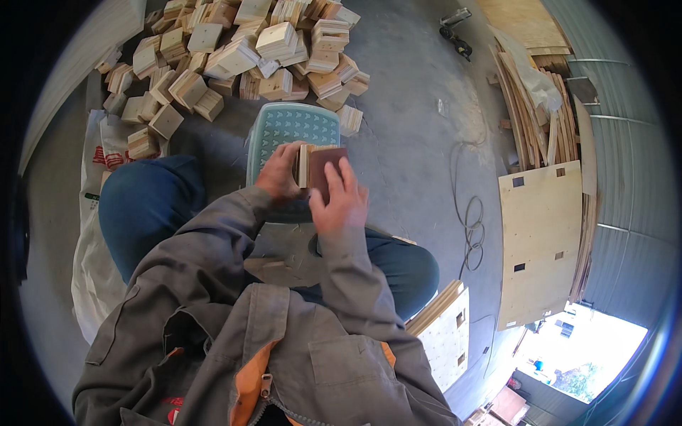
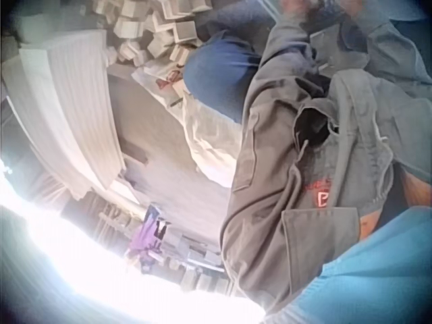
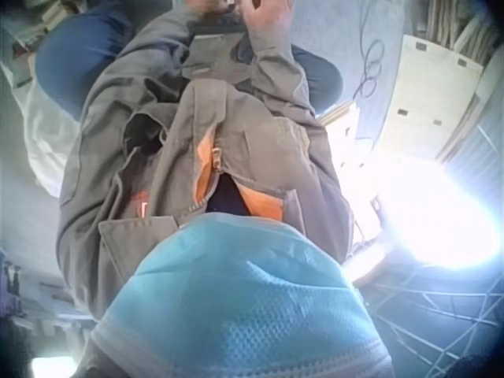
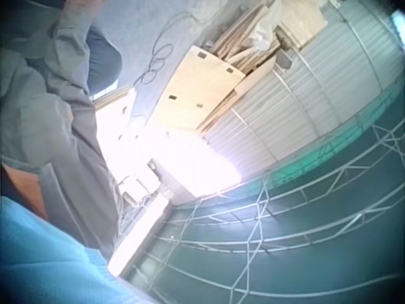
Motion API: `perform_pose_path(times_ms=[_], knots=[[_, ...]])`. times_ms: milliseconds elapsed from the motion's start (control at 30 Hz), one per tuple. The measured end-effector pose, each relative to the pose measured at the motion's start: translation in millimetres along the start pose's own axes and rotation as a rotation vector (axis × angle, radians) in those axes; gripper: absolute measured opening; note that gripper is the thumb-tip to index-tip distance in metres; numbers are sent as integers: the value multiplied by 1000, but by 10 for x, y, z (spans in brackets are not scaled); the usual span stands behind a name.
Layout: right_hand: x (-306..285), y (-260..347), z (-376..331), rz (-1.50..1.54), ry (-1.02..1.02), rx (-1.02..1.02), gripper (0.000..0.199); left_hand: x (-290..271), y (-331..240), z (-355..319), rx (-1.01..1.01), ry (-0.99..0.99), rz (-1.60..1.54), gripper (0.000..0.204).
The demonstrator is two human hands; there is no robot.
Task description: The person sits on the floor and sands small wooden blocks one by one using a sanding block. They repeatedly pick up a block, sand its surfaces, and place it into a growing stack nearby.
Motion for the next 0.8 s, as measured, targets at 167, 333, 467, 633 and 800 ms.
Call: perform_pose_path(times_ms=[167,333,467,633,800], knots=[[228,-422,808,-51,42,212,56,-36,-9,3,-36,41,10,99],[242,-547,810,-118,30,147,58,-43,-76,-3,-41,53,29,102],[82,-303,233,-40,17,79,60,-58,-30,-20,-55,36,39,101],[-134,-42,-530,-23,49,-9,65,-46,-29,-4,-55,38,29,99],[-161,-50,-588,-2,51,-7,70,-20,-43,10,-47,39,27,97]])
Point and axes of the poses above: each hand's wrist, its own z-axis towards the middle knuckle, its own x-axis out of the palm, y = z × x, the point moved 9 cm from there along z, towards the middle knuckle, and after that the axes turned 10 degrees about z, right-handed, at the moved point
